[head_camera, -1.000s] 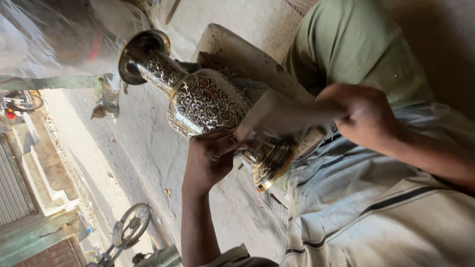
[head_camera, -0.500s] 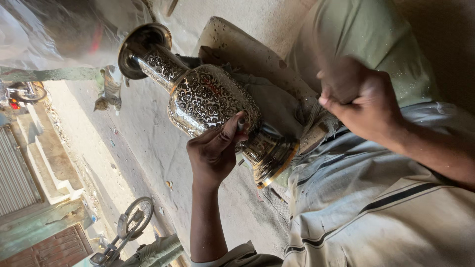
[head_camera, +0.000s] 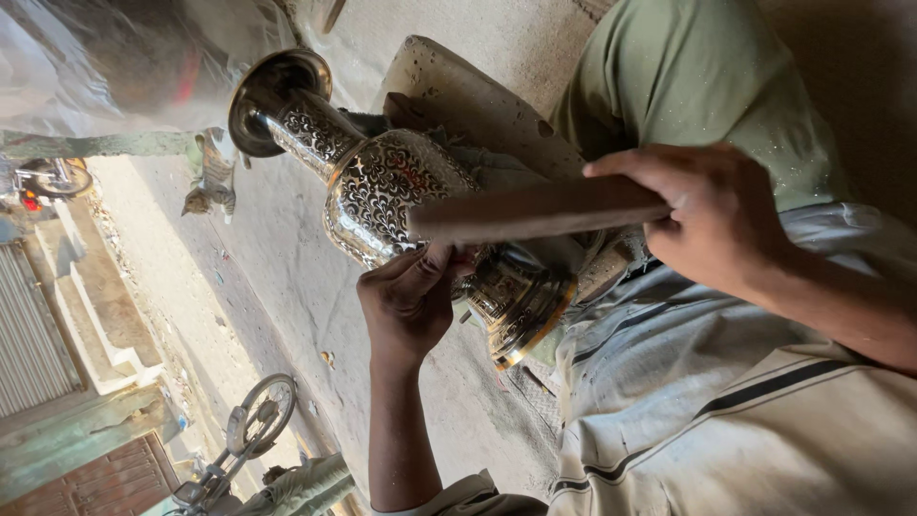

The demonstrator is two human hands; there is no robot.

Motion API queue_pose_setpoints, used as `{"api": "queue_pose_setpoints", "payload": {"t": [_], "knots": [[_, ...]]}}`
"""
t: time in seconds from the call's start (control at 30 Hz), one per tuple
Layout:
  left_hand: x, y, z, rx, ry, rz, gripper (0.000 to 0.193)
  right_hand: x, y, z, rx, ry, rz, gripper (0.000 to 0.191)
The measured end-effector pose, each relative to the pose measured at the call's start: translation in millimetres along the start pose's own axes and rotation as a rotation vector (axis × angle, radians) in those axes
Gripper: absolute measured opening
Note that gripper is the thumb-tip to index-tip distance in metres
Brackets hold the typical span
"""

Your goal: The person sits on the ground holding an ornate brass vase braced in their lap and decorates its surface by hand, holding a small punch against the metal and striking it with a wooden mallet to chase the pattern, repositioning the punch around the vase as they work.

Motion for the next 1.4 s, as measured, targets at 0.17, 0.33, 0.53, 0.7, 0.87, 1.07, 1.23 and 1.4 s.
{"api": "queue_pose_setpoints", "payload": {"t": [0.17,0.33,0.53,0.7,0.87,1.07,1.23,1.4], "knots": [[0,2,0,-0.036,-0.001,0.014,0.058,-1,-1,2,0.056,-0.008,-0.073,0.042],[-1,4,1,-0.042,0.023,0.033,0.06,2,7,5,0.27,-0.055,-0.162,0.034],[-3,7,3,-0.03,0.046,0.009,0.062,1,8,4,0.284,-0.034,-0.196,0.037],[-4,11,3,-0.173,0.063,0.04,0.059,-1,13,5,0.506,-0.086,-0.214,0.037],[-2,9,7,-0.11,0.091,0.01,0.051,-4,20,3,0.338,-0.01,-0.406,0.045],[7,-2,10,-0.149,0.096,-0.041,0.052,-4,24,10,0.228,-0.046,-0.221,0.033],[7,-2,17,-0.15,0.032,-0.105,0.054,-14,19,7,-0.033,-0.087,0.008,0.042],[-10,11,38,-0.264,-0.051,0.14,0.062,-18,6,-12,0.092,-0.083,-0.129,0.024]]}}
Point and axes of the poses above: each hand's wrist, its own x-axis towards the middle knuckle, its own z-axis out of the back of the hand, y = z × x, the point moved 4 cm from there along x, towards the middle knuckle, and after that the axes turned 12 degrees about -y, right-handed, at the moved point
